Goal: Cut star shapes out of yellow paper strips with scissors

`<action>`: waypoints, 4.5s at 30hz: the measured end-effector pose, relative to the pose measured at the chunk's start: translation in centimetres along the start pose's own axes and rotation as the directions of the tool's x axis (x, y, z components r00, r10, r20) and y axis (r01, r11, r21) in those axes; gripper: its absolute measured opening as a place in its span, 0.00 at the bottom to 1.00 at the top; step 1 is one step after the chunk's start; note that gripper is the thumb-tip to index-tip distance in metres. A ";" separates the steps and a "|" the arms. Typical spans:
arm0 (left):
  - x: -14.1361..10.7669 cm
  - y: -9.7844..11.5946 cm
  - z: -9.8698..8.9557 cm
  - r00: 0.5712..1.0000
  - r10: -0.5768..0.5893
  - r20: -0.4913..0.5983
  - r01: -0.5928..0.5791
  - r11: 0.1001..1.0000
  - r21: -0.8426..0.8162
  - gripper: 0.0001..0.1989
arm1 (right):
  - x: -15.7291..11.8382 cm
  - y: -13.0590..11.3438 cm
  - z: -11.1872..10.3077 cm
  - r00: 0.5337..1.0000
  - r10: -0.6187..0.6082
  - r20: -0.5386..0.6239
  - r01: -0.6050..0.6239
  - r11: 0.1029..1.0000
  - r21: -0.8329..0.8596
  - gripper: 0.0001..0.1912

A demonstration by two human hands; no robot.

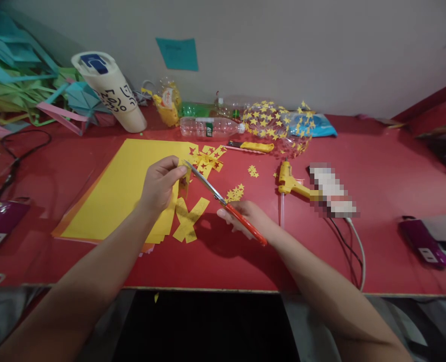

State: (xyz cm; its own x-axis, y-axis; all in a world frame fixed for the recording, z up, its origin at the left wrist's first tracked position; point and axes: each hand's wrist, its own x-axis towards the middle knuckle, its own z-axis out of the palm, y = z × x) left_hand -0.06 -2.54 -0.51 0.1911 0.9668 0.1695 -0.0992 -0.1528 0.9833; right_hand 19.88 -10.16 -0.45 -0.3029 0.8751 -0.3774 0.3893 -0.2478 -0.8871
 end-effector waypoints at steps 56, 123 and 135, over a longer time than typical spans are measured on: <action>-0.2 -0.5 0.1 0.998 0.015 0.065 -0.013 1.000 -0.026 0.10 | -0.2 0.2 0.7 0.995 -0.086 0.045 0.085 0.996 0.022 0.29; -0.3 -0.6 0.1 0.996 -0.019 0.088 0.025 0.997 -0.076 0.10 | -0.2 -0.3 0.9 1.000 -0.004 -0.001 0.004 0.999 0.037 0.25; 0.3 -0.7 -0.1 0.998 0.050 -0.040 -0.053 0.993 -0.101 0.11 | -0.2 -0.4 0.9 0.995 0.064 -0.075 -0.063 0.998 0.014 0.24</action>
State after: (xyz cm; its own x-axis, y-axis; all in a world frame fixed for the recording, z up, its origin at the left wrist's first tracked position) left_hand -0.07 -2.16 -1.14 0.1469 0.9654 0.2153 -0.2078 -0.1827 0.9610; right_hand 19.02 -10.62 -0.21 -0.2115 0.8860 -0.4126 0.3954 -0.3085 -0.8652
